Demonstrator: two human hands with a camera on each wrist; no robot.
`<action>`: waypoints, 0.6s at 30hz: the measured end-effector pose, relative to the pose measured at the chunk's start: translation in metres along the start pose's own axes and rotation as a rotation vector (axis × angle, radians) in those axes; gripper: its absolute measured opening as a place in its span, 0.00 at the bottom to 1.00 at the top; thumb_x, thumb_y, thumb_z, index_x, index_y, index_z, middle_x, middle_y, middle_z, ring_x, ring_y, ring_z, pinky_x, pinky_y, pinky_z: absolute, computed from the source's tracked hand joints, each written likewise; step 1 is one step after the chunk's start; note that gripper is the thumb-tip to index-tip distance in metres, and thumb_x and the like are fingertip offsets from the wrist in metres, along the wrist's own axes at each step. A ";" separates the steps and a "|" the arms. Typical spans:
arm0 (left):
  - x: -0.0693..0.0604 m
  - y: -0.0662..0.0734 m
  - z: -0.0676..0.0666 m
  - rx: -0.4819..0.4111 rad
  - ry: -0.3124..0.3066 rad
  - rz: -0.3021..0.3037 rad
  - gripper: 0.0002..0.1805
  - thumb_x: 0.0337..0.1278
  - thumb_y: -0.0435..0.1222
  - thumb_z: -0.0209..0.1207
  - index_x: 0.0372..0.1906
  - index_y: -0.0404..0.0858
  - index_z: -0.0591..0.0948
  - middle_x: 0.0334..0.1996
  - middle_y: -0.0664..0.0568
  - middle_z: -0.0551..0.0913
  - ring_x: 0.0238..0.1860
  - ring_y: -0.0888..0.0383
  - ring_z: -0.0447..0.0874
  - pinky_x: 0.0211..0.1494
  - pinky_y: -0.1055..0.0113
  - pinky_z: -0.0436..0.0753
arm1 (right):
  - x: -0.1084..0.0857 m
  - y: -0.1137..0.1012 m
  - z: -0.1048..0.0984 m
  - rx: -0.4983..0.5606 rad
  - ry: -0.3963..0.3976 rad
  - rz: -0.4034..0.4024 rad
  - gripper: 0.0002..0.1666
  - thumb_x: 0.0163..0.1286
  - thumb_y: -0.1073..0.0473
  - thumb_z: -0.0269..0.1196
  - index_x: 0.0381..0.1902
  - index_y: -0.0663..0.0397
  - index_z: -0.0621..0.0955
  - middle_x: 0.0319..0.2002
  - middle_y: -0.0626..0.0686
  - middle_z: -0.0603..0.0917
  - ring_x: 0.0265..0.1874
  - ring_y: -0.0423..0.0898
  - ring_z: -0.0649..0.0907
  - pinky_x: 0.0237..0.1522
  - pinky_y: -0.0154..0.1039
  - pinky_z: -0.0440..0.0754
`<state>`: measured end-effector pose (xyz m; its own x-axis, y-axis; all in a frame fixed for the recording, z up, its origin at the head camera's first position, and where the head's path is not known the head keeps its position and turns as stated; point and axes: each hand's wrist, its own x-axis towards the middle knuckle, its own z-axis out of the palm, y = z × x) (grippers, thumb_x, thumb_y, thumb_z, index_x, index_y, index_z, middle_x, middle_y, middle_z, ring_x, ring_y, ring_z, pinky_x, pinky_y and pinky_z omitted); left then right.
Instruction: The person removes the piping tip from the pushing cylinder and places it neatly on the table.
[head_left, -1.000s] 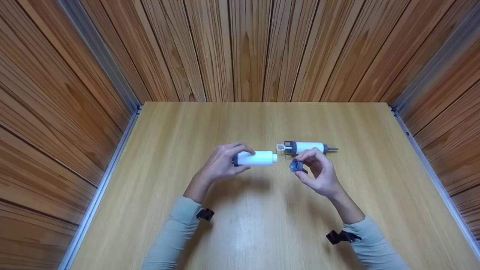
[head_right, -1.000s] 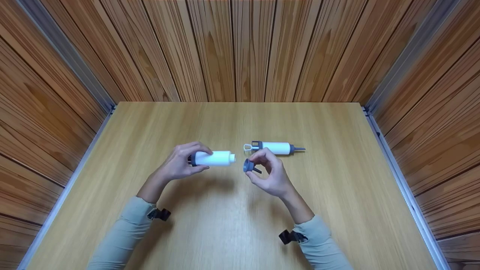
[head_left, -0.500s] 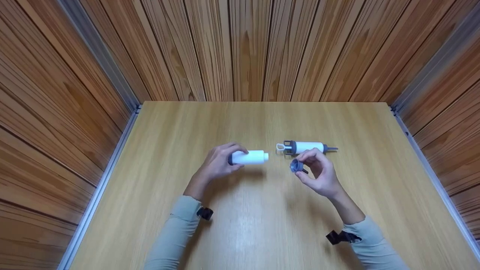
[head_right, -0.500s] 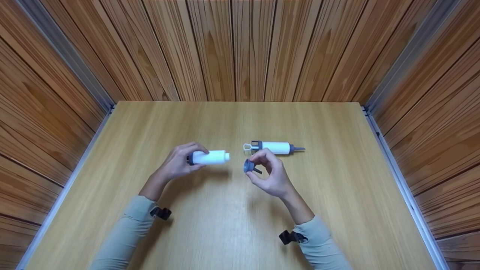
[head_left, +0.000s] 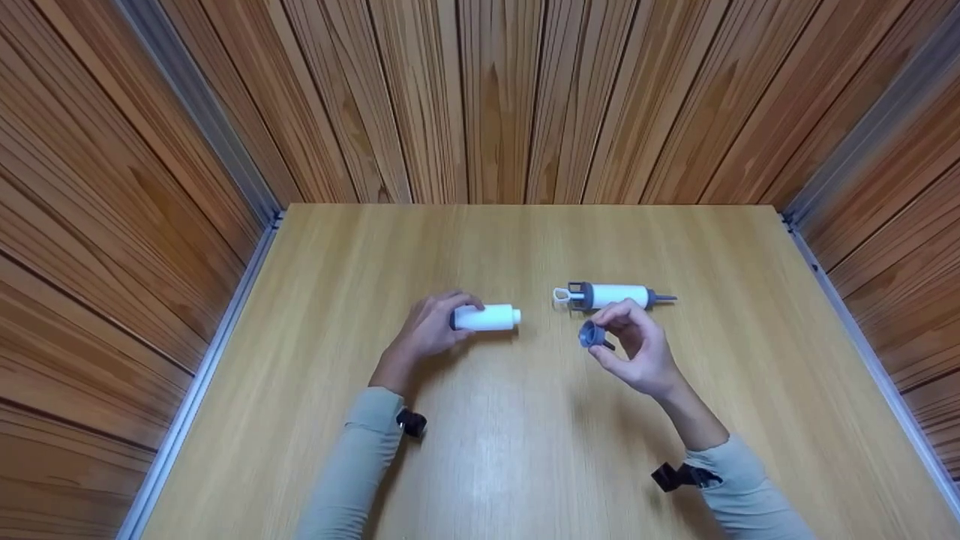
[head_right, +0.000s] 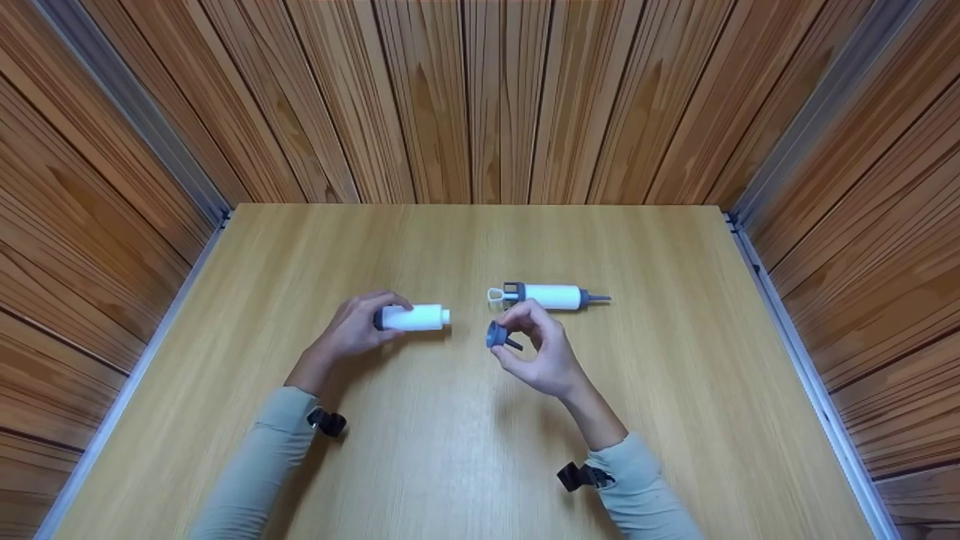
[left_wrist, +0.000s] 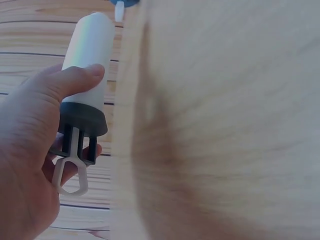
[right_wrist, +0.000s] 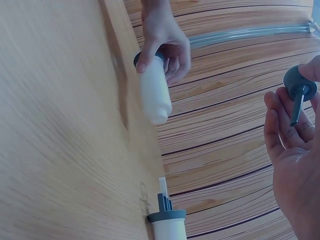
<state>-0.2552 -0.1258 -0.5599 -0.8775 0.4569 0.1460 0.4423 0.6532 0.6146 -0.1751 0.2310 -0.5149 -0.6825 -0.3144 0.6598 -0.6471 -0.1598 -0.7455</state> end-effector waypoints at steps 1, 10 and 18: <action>0.000 -0.002 0.001 0.001 -0.007 -0.013 0.21 0.68 0.34 0.77 0.63 0.47 0.88 0.67 0.46 0.90 0.67 0.40 0.89 0.75 0.39 0.86 | 0.000 0.000 0.000 -0.002 -0.001 0.001 0.23 0.55 0.92 0.62 0.49 0.86 0.71 0.55 0.44 0.88 0.54 0.35 0.90 0.61 0.29 0.90; 0.000 -0.011 0.003 0.011 -0.047 -0.082 0.21 0.69 0.34 0.76 0.63 0.49 0.88 0.68 0.46 0.89 0.70 0.41 0.88 0.77 0.38 0.84 | 0.000 0.001 0.002 -0.001 -0.002 -0.008 0.23 0.56 0.90 0.64 0.49 0.87 0.71 0.54 0.46 0.88 0.54 0.37 0.91 0.61 0.30 0.90; -0.001 -0.014 0.005 -0.011 -0.059 -0.086 0.22 0.68 0.34 0.77 0.63 0.48 0.88 0.68 0.46 0.89 0.70 0.40 0.87 0.78 0.38 0.83 | -0.002 0.002 0.002 -0.007 -0.002 -0.009 0.22 0.56 0.90 0.64 0.49 0.87 0.71 0.55 0.45 0.88 0.54 0.37 0.91 0.62 0.30 0.90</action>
<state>-0.2598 -0.1320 -0.5724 -0.8996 0.4342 0.0463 0.3633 0.6854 0.6310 -0.1744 0.2292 -0.5176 -0.6760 -0.3152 0.6661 -0.6555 -0.1560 -0.7389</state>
